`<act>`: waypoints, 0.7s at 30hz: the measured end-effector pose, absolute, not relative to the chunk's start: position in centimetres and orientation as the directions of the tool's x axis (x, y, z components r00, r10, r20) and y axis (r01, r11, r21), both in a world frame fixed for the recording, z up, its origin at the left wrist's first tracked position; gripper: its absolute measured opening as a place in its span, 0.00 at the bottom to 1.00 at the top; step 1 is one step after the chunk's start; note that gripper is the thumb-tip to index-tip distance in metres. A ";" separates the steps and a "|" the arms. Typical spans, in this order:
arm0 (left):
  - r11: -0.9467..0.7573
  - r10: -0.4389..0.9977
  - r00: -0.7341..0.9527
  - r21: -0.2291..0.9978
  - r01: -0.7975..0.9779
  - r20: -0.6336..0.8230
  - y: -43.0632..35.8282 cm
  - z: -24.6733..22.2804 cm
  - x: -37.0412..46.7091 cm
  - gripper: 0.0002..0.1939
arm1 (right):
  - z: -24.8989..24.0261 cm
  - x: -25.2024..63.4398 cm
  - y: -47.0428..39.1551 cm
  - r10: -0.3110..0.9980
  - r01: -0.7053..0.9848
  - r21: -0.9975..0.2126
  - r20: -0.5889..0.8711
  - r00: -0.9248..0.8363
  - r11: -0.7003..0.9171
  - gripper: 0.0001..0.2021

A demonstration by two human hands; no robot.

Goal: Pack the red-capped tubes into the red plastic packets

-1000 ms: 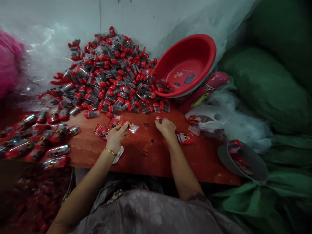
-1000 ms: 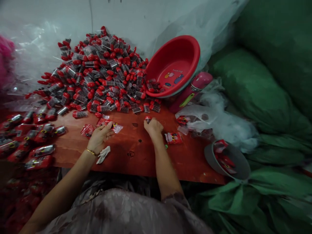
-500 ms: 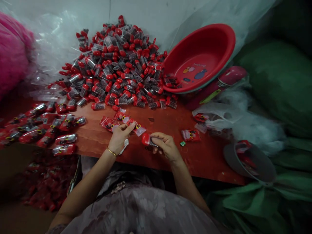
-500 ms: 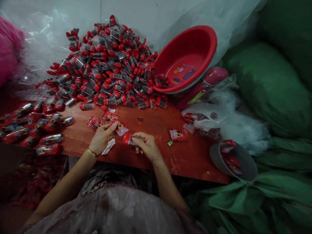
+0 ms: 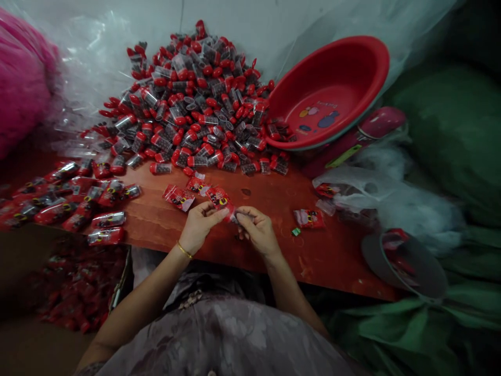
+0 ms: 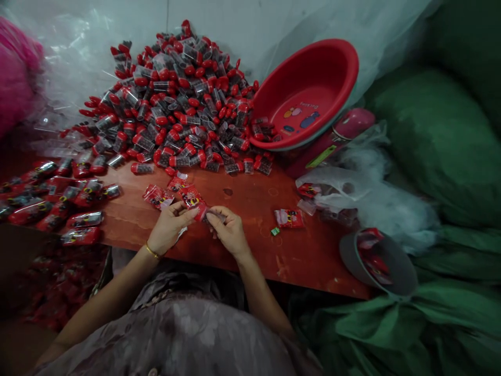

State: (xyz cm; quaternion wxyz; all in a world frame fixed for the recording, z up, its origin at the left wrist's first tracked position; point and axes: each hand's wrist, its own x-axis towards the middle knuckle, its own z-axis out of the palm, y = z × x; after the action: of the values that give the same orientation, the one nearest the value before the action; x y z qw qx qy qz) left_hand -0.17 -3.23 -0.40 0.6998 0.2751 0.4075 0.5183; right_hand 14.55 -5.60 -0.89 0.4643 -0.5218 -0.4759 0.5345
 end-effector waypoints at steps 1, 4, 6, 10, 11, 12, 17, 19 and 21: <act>0.319 0.946 0.125 0.804 -0.502 -0.298 -3.5 -0.6 0.1 0.18 | -0.9 14.2 -5.5 0.998 0.031 -0.997 -0.070 0.009 -0.070 0.16; 0.352 0.929 0.088 0.783 -0.513 -0.360 -4.3 -0.9 0.8 0.20 | -0.9 13.1 -5.2 0.978 0.167 -0.982 0.116 0.172 0.087 0.13; 0.369 0.915 0.058 0.768 -0.524 -0.400 -4.6 -0.9 0.8 0.22 | -0.8 12.6 -4.9 0.969 0.194 -0.975 0.151 0.198 0.112 0.13; 0.430 0.897 0.149 0.746 -0.508 -0.416 -4.1 -0.1 -0.4 0.19 | -0.8 12.4 -4.9 0.991 0.126 -0.989 0.086 0.098 0.073 0.13; 0.435 0.899 0.188 0.746 -0.504 -0.397 -3.9 0.0 -0.7 0.17 | -0.8 12.4 -5.0 0.990 0.130 -0.988 0.101 0.099 0.088 0.13; 0.426 0.904 0.206 0.753 -0.502 -0.374 -3.7 0.2 -0.8 0.17 | -0.9 12.3 -5.1 0.987 0.143 -0.984 0.123 0.101 0.108 0.12; 0.297 0.951 0.089 0.791 -0.534 -0.297 -3.2 0.4 -0.1 0.19 | -1.6 11.4 -5.5 0.985 0.121 -0.984 0.144 0.099 0.132 0.11; 0.313 0.948 0.130 0.777 -0.546 -0.290 -3.3 0.4 0.1 0.19 | -1.8 11.2 -5.6 0.997 -0.026 -0.997 0.065 0.037 0.066 0.13; 0.328 0.944 0.158 0.772 -0.545 -0.290 -3.4 0.3 0.2 0.20 | -1.8 11.0 -5.8 0.999 -0.153 -0.988 0.006 -0.054 -0.002 0.15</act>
State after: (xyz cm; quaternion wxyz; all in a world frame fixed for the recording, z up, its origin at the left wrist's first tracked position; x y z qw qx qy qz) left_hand 0.18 -3.43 0.35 0.7162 0.2568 0.3885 0.5198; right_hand 11.05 -5.80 -1.81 0.5237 -0.4459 -0.4742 0.5496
